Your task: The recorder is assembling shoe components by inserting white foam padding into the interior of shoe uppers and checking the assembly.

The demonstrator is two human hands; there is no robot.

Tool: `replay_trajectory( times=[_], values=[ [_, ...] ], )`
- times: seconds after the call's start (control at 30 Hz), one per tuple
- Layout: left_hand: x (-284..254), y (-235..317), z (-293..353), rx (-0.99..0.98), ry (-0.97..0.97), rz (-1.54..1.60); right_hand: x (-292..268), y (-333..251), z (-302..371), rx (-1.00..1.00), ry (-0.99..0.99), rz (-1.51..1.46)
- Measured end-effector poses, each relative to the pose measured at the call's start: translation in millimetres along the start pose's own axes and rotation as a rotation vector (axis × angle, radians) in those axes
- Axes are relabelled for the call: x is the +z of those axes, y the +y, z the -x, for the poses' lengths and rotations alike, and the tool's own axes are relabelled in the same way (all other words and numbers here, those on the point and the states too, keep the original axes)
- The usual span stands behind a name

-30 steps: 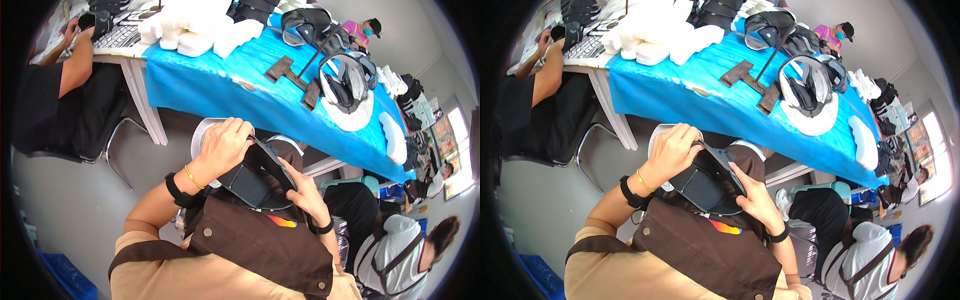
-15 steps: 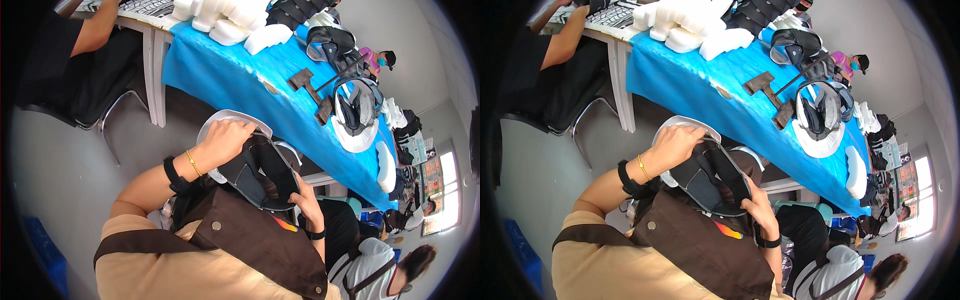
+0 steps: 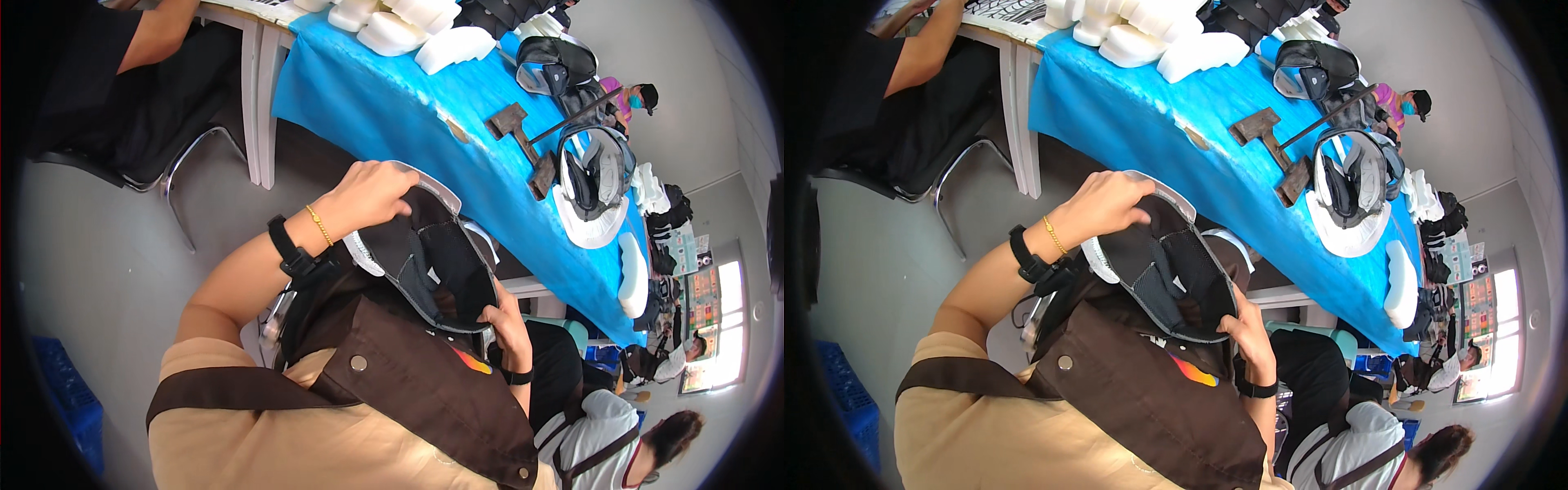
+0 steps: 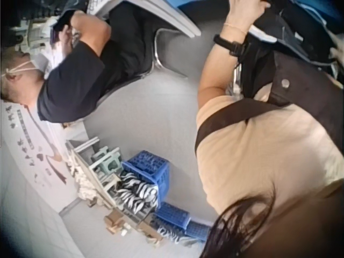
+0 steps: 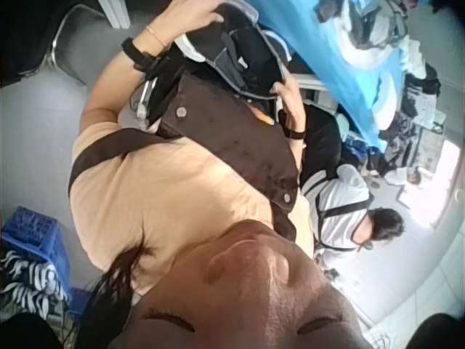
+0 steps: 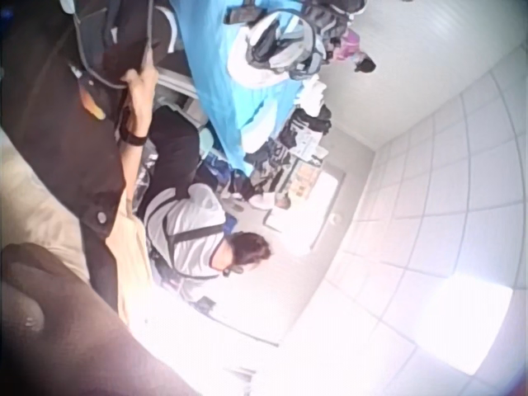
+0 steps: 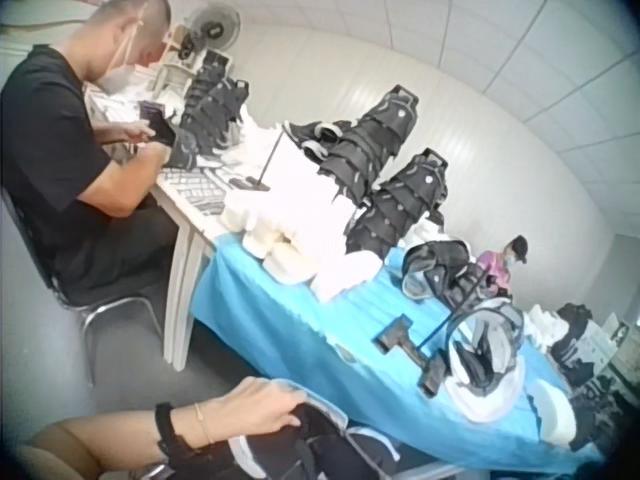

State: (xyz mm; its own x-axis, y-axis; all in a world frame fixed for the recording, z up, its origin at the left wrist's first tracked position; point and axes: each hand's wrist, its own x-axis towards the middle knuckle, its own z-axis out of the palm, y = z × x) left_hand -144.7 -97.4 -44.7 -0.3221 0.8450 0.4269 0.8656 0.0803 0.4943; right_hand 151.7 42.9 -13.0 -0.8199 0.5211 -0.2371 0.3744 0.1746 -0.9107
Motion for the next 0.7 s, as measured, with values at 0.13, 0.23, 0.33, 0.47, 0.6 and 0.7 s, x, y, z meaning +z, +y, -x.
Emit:
replay_trajectory(
  times=[0.13, 0.23, 0.33, 0.47, 0.6, 0.7],
  values=[
    [5.9, -4.9, -2.0, -0.034, 0.094, -0.029, 4.1, -3.2, 4.0, -0.004, 0.037, 0.082],
    [4.9, -6.7, -6.9, -0.106, 0.196, -0.066, 7.1, 1.0, 11.0, -0.033, 0.074, 0.162],
    [-12.1, -3.7, -17.3, -0.271, -0.018, -0.015, 9.2, -1.8, 12.9, -0.074, 0.104, 0.206],
    [-5.8, -9.7, -7.1, -0.030, 0.060, 0.063, 13.9, 0.9, 17.6, -0.104, 0.156, 0.237],
    [-1.7, -24.3, -2.6, -0.143, -0.026, 0.126, 16.7, 4.7, 17.1, -0.139, 0.136, 0.326],
    [2.0, -34.7, -4.5, -0.183, 0.158, 0.181, 33.7, 6.3, 13.2, -0.314, 0.130, 0.505]
  ],
)
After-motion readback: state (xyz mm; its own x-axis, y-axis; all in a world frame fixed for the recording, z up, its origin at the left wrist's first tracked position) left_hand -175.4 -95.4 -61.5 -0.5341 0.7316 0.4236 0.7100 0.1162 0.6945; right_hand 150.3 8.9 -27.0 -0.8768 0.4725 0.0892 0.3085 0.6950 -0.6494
